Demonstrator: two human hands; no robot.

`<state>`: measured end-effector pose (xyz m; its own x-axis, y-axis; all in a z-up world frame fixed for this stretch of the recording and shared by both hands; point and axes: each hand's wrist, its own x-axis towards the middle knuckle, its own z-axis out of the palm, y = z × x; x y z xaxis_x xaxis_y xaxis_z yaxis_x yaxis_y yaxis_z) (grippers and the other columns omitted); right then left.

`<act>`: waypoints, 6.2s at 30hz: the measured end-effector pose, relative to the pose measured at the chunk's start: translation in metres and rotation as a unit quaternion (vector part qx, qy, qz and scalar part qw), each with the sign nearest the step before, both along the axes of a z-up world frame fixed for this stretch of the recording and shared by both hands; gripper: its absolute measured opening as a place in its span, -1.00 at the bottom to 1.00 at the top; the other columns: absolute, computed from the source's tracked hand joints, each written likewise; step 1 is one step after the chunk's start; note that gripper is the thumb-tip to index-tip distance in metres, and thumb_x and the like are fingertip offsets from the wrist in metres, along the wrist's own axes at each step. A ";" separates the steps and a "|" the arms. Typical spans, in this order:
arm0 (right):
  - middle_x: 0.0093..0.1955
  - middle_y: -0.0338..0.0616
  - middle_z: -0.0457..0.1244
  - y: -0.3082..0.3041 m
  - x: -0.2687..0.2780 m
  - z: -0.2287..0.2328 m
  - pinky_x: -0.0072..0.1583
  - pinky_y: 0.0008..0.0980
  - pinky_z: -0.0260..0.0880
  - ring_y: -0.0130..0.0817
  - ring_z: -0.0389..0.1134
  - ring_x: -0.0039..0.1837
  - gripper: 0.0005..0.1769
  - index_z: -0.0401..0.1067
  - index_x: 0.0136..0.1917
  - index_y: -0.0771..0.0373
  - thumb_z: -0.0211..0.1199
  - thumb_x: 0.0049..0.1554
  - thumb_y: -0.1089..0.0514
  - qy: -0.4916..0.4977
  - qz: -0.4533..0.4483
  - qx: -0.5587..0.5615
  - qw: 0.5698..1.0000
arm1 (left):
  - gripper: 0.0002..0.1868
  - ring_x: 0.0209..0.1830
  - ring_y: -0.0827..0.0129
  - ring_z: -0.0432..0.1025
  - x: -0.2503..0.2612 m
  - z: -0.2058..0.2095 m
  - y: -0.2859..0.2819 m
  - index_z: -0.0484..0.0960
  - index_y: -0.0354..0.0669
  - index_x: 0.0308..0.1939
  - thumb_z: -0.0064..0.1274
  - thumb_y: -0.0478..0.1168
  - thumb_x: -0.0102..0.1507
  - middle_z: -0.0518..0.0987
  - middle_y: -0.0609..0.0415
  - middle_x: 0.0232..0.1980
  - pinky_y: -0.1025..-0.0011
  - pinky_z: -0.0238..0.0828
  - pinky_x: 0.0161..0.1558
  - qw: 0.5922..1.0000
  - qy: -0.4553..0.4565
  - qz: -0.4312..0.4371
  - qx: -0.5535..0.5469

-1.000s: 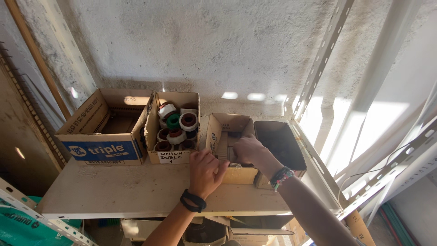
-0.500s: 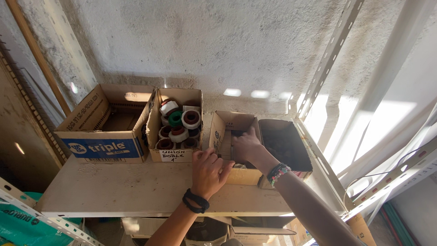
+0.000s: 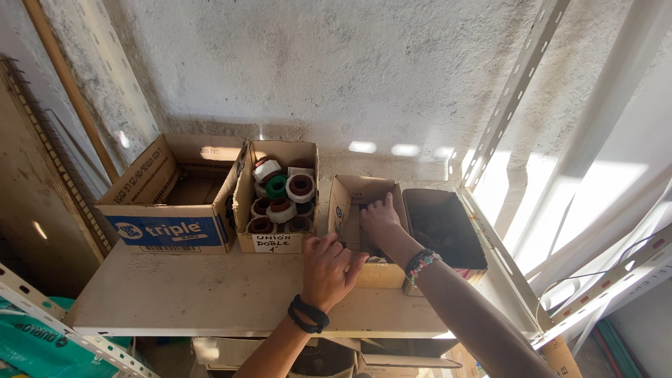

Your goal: The person transfers small dark cylindrical objects from one cardboard box to another on a shelf. They handle the items one at a time, moving them between two adjacent boxes.

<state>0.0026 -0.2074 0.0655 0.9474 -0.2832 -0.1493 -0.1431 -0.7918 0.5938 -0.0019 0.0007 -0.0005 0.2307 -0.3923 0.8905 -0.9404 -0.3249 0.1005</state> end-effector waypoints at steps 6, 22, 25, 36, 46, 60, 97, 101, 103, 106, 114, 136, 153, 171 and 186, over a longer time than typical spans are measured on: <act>0.83 0.11 0.18 -0.042 0.055 -0.066 0.65 0.46 0.11 0.13 0.13 0.83 0.06 -0.02 0.91 0.26 0.13 0.28 -0.16 -0.059 0.023 0.206 0.977 | -0.32 0.04 0.14 0.73 0.009 -0.015 -0.008 0.61 0.09 -0.54 0.07 0.30 0.61 0.56 0.14 -0.51 -0.03 0.52 0.18 1.000 0.000 -0.023 -0.003; 0.78 -0.02 0.23 -0.034 0.040 -0.059 0.72 0.44 0.15 0.13 0.14 0.86 -0.13 0.27 0.77 0.07 0.38 0.24 0.04 -0.087 0.021 0.308 0.947 | -0.35 -0.07 0.17 0.71 0.005 -0.008 -0.005 0.64 0.09 -0.53 0.09 0.24 0.62 0.53 0.16 -0.52 -0.06 0.52 0.16 1.000 0.012 -0.017 -0.006; 0.58 0.12 0.41 -0.025 0.026 -0.042 0.66 0.34 0.32 0.15 0.33 0.74 -0.12 0.47 0.63 0.23 0.48 0.10 -0.08 -0.145 -0.008 0.302 0.942 | -0.31 -0.09 0.17 0.69 0.008 -0.013 -0.007 0.62 0.06 -0.53 0.10 0.30 0.61 0.51 0.13 -0.52 0.00 0.52 0.15 1.000 -0.010 -0.026 -0.001; 0.55 0.48 0.24 -0.062 0.036 -0.069 0.39 0.38 0.64 0.54 0.49 0.45 -0.04 0.31 0.57 0.56 0.64 0.04 0.14 -0.286 -0.035 0.299 0.910 | -0.25 -0.14 0.17 0.61 0.000 -0.006 -0.005 0.50 -0.02 -0.53 0.31 0.42 0.48 0.39 0.13 -0.50 0.09 0.57 0.16 0.992 -0.109 -0.059 -0.021; 0.44 0.34 0.28 -0.054 0.010 -0.017 0.42 0.31 0.69 0.52 0.47 0.48 -0.09 0.46 0.52 0.41 0.66 -0.07 0.26 -0.342 -0.048 0.333 0.877 | -0.28 -0.11 0.16 0.58 0.002 -0.016 -0.003 0.52 -0.01 -0.47 0.37 0.43 0.43 0.38 0.15 -0.43 -0.03 0.58 0.18 0.988 -0.134 -0.075 -0.008; 0.05 -0.06 0.61 -0.039 -0.007 0.001 0.19 -0.01 0.75 0.03 0.68 0.23 -0.62 0.85 0.09 -0.08 0.67 -0.04 0.13 -0.211 0.020 0.285 0.935 | -0.26 -0.07 0.19 0.61 0.007 -0.018 -0.002 0.53 0.03 -0.48 0.30 0.50 0.44 0.43 0.15 -0.44 0.01 0.57 0.21 0.993 -0.108 -0.048 0.007; 0.27 0.17 0.55 -0.054 -0.106 0.077 0.31 0.29 0.68 0.29 0.59 0.37 -0.56 0.70 0.40 0.22 0.40 0.39 -0.05 -0.316 0.005 0.408 0.857 | -0.34 0.12 0.09 0.68 0.015 -0.026 -0.004 0.58 0.06 -0.32 0.22 0.49 0.50 0.46 0.23 -0.33 -0.02 0.54 0.20 1.000 -0.009 -0.029 0.008; 0.02 -0.01 0.63 -0.103 0.008 -0.054 0.24 0.02 0.72 -0.07 0.69 0.14 -0.82 0.82 0.07 0.16 0.44 0.31 0.11 -0.196 0.060 0.239 0.949 | -0.34 0.11 0.09 0.69 0.018 -0.027 -0.004 0.58 0.05 -0.34 0.21 0.47 0.51 0.50 0.18 -0.32 0.00 0.54 0.19 0.999 -0.017 -0.021 0.019; -0.03 -0.03 0.61 -0.066 0.003 -0.033 0.21 0.02 0.65 -0.06 0.67 0.13 -0.82 0.81 0.03 0.14 0.41 0.26 0.14 -0.164 0.079 0.200 0.963 | -0.35 0.12 0.10 0.68 0.018 -0.028 -0.003 0.58 0.07 -0.33 0.20 0.48 0.52 0.49 0.20 -0.32 0.00 0.54 0.20 0.999 -0.015 -0.022 0.017; -0.02 -0.10 0.60 -0.041 0.007 -0.034 0.21 0.03 0.56 -0.07 0.64 0.18 -0.78 0.83 0.03 0.08 0.39 0.21 0.17 -0.121 0.089 0.152 0.977 | -0.36 0.13 0.10 0.67 0.018 -0.030 -0.004 0.59 0.06 -0.31 0.21 0.47 0.52 0.49 0.21 -0.31 -0.02 0.55 0.22 0.999 -0.005 -0.027 0.020; 0.17 -0.05 0.55 -0.014 -0.011 0.008 0.25 0.09 0.55 0.02 0.62 0.29 -0.63 0.69 0.35 0.07 0.49 0.29 0.06 -0.191 0.103 0.212 0.953 | -0.37 0.12 0.10 0.69 0.014 -0.026 -0.004 0.63 0.06 -0.31 0.25 0.46 0.49 0.55 0.16 -0.31 -0.04 0.58 0.23 0.999 0.009 -0.019 0.029; 0.51 -0.02 0.46 -0.108 -0.182 0.074 0.49 0.18 0.58 0.11 0.54 0.54 -0.55 0.48 0.66 -0.38 0.17 0.57 -0.07 -0.306 -0.151 0.405 0.848 | -0.41 0.07 0.12 0.65 0.009 -0.014 0.001 0.54 0.06 -0.34 0.26 0.37 0.51 0.45 0.21 -0.32 0.03 0.53 0.19 0.999 -0.037 -0.023 0.004; 0.60 -0.01 0.41 -0.109 -0.159 0.051 0.45 0.20 0.70 0.09 0.55 0.54 -0.50 0.34 0.75 -0.27 0.08 0.60 -0.01 -0.281 -0.163 0.393 0.860 | -0.40 0.12 0.06 0.68 0.010 -0.017 -0.001 0.59 0.06 -0.33 0.26 0.40 0.51 0.48 0.21 -0.34 -0.03 0.52 0.20 1.000 -0.005 -0.028 0.005; 0.42 0.35 0.47 0.002 -0.081 0.075 0.57 0.32 0.48 0.29 0.48 0.52 -0.40 0.50 0.66 0.39 0.22 0.52 -0.02 -0.285 -0.075 0.509 0.809 | -0.42 0.08 0.08 0.66 0.008 -0.019 -0.001 0.57 0.06 -0.30 0.23 0.38 0.54 0.47 0.18 -0.31 -0.01 0.52 0.23 1.000 -0.013 -0.021 0.009; 0.19 0.08 0.61 -0.018 -0.032 0.014 0.38 0.24 0.66 0.28 0.62 0.33 -0.39 0.74 0.35 0.08 0.55 0.01 0.02 -0.102 0.067 0.402 0.908 | -0.36 0.11 0.10 0.69 0.012 -0.024 -0.005 0.59 0.06 -0.33 0.18 0.45 0.53 0.52 0.14 -0.31 -0.03 0.55 0.18 0.999 -0.024 -0.019 0.012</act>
<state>-0.0298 -0.2254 0.0791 0.9963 -0.0413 -0.0749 -0.0564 -0.9758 -0.2112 0.0103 -0.0046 -0.0248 0.1726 -0.4205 0.8907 -0.9554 -0.2915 0.0475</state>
